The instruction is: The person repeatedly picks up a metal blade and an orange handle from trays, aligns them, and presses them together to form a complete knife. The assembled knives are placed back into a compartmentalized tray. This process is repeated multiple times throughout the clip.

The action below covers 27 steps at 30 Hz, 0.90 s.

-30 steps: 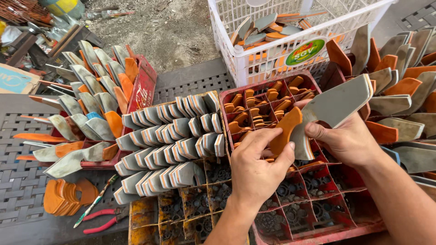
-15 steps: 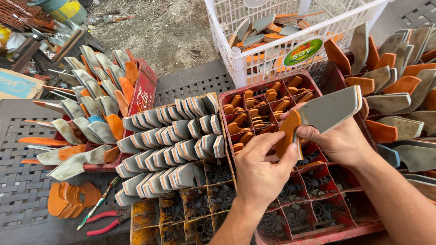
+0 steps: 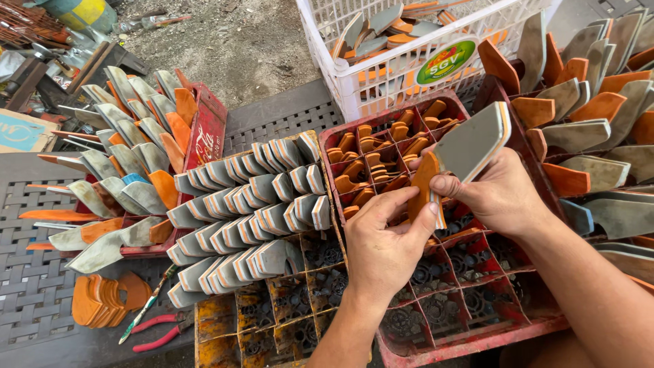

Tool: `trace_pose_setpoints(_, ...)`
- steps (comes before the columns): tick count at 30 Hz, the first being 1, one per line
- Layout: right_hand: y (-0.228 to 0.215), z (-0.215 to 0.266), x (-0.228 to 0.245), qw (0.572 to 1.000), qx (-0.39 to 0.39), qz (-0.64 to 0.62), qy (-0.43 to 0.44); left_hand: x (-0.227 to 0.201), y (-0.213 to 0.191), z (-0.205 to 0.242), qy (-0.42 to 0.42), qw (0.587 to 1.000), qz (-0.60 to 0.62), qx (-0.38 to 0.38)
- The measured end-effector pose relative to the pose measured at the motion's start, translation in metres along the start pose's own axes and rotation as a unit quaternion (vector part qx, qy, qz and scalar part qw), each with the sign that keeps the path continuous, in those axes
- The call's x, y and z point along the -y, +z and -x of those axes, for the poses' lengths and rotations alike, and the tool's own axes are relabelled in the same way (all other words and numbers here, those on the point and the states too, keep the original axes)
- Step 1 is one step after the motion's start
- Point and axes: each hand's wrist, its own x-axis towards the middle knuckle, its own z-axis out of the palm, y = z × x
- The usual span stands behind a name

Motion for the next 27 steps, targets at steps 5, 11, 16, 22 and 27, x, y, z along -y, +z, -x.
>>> trace_pose_setpoints(5,-0.0005,-0.0005,0.002,1.0,-0.002,0.016,-0.001,0.0045,0.0022,0.0008,-0.012,0.999,0.032,0.008)
trace_pose_setpoints(11,0.0005,-0.0009,0.0016,1.0,-0.011,0.01,0.021,0.0066,0.0039,0.0011,-0.03,0.999,0.035,0.013)
trace_pose_setpoints(16,0.0,0.0002,0.0031,1.0,-0.007,0.016,0.008,0.0048,0.0043,0.001,-0.033,0.999,0.026,0.015)
trace_pose_setpoints(22,0.0028,0.0003,0.0086,1.0,-0.008,0.028,0.007,0.0025,0.0031,0.0003,-0.006,1.0,0.005,0.009)
trace_pose_setpoints(27,0.0075,0.0029,0.0093,0.999,-0.006,0.031,-0.026,0.0035,0.002,0.0004,0.009,1.0,-0.006,0.004)
